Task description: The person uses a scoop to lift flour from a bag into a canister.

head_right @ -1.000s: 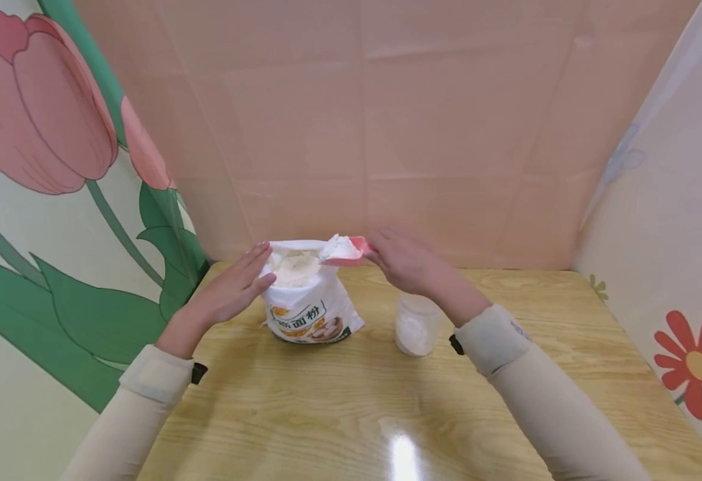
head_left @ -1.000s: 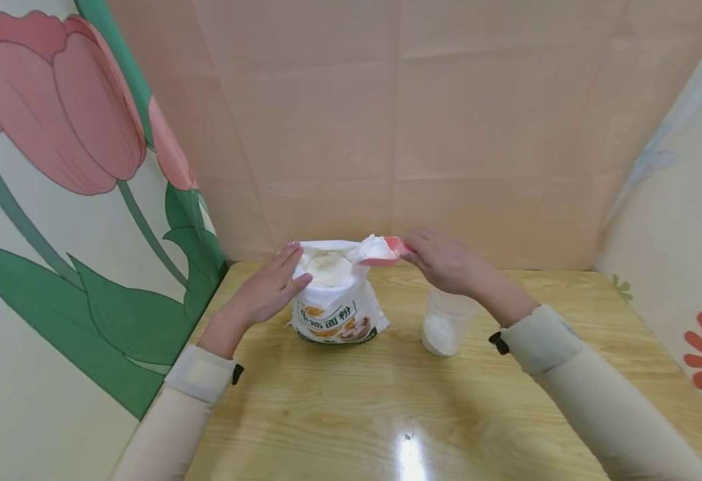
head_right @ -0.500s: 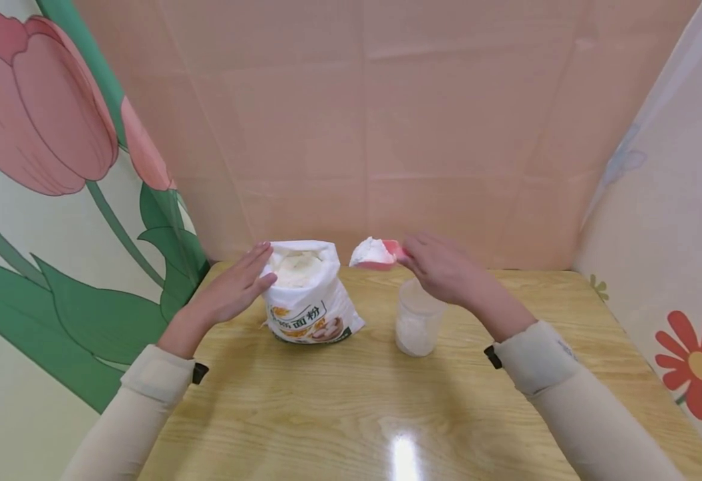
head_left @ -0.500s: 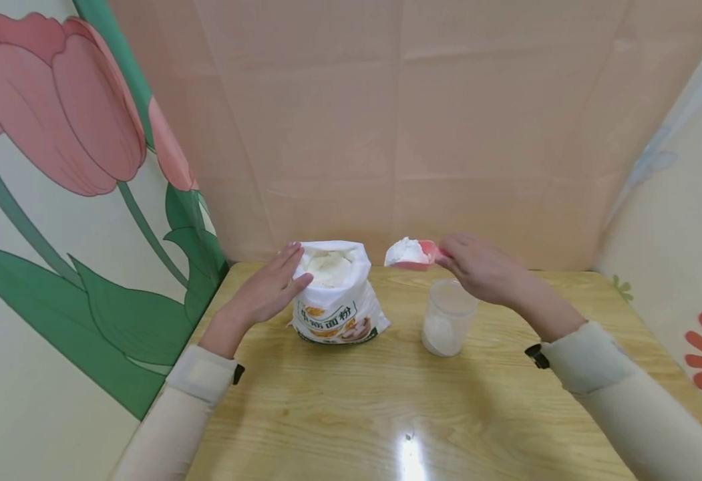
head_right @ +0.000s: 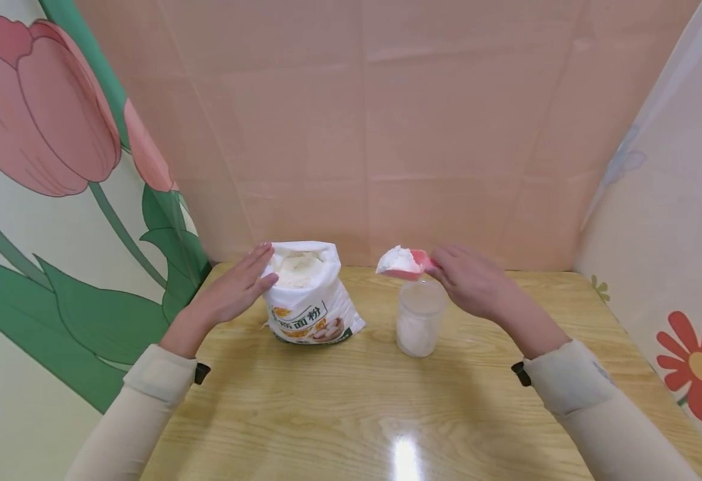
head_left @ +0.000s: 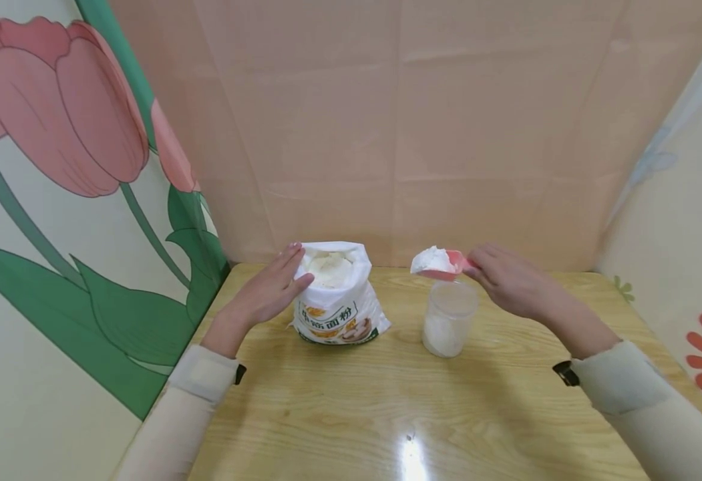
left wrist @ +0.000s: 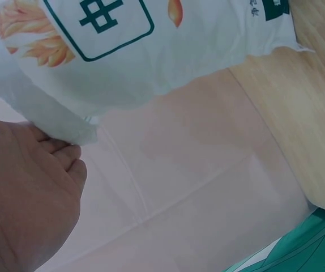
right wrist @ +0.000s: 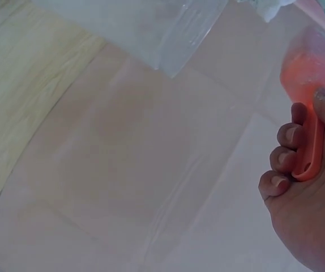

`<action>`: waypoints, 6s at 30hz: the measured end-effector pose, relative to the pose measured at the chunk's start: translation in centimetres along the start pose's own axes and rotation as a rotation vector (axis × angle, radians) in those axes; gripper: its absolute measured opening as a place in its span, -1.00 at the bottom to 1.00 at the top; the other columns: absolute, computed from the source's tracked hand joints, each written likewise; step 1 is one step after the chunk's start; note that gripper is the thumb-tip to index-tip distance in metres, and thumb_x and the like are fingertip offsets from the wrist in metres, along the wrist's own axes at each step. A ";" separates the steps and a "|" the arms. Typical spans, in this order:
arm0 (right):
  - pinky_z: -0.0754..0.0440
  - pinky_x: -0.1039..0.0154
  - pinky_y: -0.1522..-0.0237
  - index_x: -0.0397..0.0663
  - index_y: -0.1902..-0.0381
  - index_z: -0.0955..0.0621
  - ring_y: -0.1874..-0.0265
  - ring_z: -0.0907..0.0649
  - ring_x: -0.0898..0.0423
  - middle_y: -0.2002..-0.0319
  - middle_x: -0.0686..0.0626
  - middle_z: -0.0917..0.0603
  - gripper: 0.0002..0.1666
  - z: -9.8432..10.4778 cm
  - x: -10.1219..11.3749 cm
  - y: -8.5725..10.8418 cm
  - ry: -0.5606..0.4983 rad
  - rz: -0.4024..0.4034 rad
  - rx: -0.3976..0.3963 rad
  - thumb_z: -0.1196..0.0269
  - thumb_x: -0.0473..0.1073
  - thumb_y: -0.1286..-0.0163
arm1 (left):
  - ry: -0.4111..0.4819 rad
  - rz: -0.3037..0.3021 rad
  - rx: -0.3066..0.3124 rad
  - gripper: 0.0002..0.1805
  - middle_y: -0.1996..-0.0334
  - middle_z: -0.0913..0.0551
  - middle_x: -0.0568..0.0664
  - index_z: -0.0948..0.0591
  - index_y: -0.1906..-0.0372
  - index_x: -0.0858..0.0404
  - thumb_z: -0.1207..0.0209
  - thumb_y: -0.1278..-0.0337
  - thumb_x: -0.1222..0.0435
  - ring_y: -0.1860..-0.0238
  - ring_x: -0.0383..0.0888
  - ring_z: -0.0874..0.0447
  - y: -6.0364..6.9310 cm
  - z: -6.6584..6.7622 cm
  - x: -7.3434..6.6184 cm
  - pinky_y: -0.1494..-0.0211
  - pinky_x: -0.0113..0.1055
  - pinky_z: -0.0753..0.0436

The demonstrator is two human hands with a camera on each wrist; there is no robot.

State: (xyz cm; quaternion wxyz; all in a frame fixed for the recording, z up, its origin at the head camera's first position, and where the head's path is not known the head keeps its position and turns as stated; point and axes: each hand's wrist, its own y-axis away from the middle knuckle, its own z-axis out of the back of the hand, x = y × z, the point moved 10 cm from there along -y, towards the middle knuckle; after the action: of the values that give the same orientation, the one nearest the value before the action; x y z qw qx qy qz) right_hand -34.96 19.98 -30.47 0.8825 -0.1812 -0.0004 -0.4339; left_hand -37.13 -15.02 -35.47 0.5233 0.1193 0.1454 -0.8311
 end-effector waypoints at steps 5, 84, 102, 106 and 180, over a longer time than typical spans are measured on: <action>-0.40 0.21 0.30 0.01 0.26 -0.51 0.37 -0.42 0.13 0.41 0.10 -0.44 -0.89 0.0 -1.0 1.3 0.000 -0.006 -0.016 -0.17 -0.18 -0.55 | 0.008 0.006 0.003 -0.08 -0.65 0.26 -0.07 0.11 -0.65 0.20 0.45 -0.48 -0.34 -0.64 -0.14 0.39 0.0 0.0 0.0 -0.65 -0.07 0.09; -0.61 0.02 0.15 -0.15 0.08 -0.69 0.19 -0.57 -0.05 0.18 -0.02 -0.70 -0.70 -1.8 1.3 -0.5 0.675 0.286 0.358 -0.39 -0.13 -0.28 | -0.016 0.006 0.007 -0.05 -0.66 0.22 0.00 0.10 -0.65 0.20 0.47 -0.45 -0.37 -0.65 -0.05 0.33 -0.2 -0.1 0.0 -0.64 -0.05 0.06; -0.53 0.09 0.28 -0.10 0.11 -0.69 0.25 -0.53 -0.02 0.21 -0.01 -0.69 -0.73 -1.4 2.5 -0.5 0.728 0.331 0.325 -0.39 -0.16 -0.26 | -0.002 0.014 0.011 -0.05 -0.66 0.26 -0.07 0.12 -0.65 0.18 0.47 -0.45 -0.37 -0.64 -0.14 0.39 -0.3 -0.1 0.1 -0.65 -0.07 0.09; -0.54 0.09 0.25 -0.12 0.10 -0.69 0.23 -0.55 -0.03 0.21 -0.02 -0.70 -0.75 -1.1 2.5 -0.5 0.701 0.311 0.323 -0.36 -0.19 -0.27 | -0.002 0.013 0.010 -0.05 -0.66 0.26 -0.09 0.12 -0.65 0.17 0.47 -0.44 -0.38 -0.64 -0.14 0.38 -0.3 -0.1 0.1 -0.65 -0.07 0.09; -0.55 0.05 0.01 -0.08 0.08 -0.60 0.13 -0.53 -0.04 0.11 -0.03 -0.67 -0.71 -3.1 12.7 -13.4 0.328 0.268 0.356 -0.12 0.01 -0.58 | -0.007 0.029 0.009 -0.04 -0.66 0.25 -0.08 0.09 -0.65 0.16 0.48 -0.43 -0.39 -0.64 -0.12 0.37 0.4 0.1 0.3 -0.64 -0.04 0.06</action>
State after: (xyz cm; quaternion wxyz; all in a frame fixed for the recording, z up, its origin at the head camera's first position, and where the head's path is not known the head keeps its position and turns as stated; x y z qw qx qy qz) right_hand -37.80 1.75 -27.07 0.9383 0.0512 0.0903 -0.3297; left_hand -36.95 -15.47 -35.54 0.5352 0.1209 0.1381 -0.8245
